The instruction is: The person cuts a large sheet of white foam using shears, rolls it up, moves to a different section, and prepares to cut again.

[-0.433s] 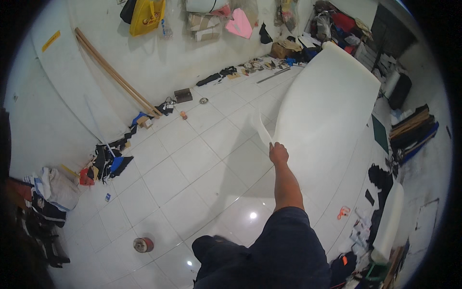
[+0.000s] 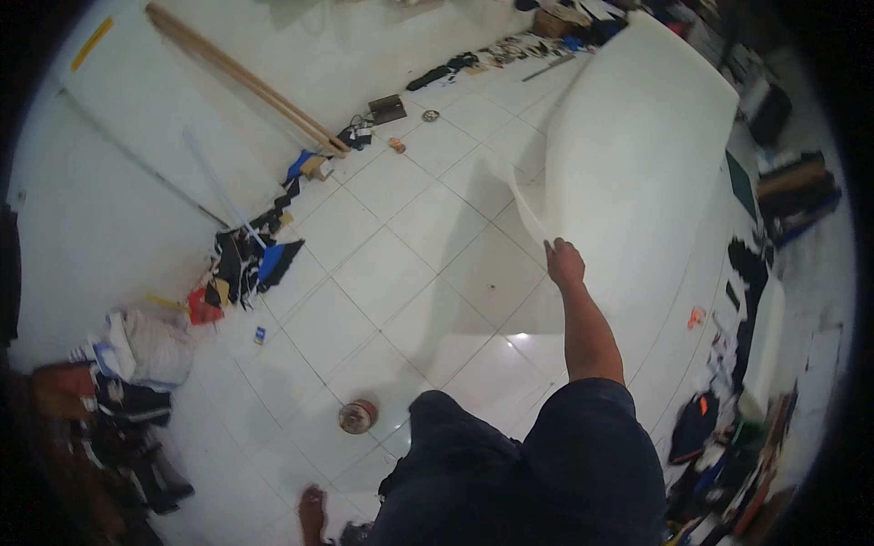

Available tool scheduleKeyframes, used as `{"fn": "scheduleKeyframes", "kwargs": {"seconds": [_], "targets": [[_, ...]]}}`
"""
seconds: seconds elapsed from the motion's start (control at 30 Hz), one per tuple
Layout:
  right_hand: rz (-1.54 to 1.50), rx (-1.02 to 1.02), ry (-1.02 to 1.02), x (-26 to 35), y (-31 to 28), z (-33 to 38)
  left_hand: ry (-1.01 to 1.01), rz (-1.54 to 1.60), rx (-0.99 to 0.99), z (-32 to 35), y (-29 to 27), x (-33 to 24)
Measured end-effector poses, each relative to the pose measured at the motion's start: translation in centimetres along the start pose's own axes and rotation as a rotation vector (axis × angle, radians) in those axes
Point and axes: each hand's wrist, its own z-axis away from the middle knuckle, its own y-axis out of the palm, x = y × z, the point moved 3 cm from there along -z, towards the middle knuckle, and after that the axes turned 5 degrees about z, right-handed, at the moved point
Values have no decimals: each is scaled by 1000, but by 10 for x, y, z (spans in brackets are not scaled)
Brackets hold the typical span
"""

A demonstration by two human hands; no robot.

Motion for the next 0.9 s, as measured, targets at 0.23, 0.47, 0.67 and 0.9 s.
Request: {"fn": "scheduleKeyframes", "kwargs": {"seconds": [0.23, 0.47, 0.67, 0.9], "targets": [[32, -141, -7, 69, 39, 106, -88, 16, 592, -41, -23, -96], [62, -188, 2, 170, 68, 233, 407, -305, 930, -175, -117, -99], [99, -172, 85, 220, 84, 337, 663, -507, 1154, -247, -175, -69], [26, 1, 85, 261, 113, 467, 382, -541, 1234, -267, -184, 16]]}}
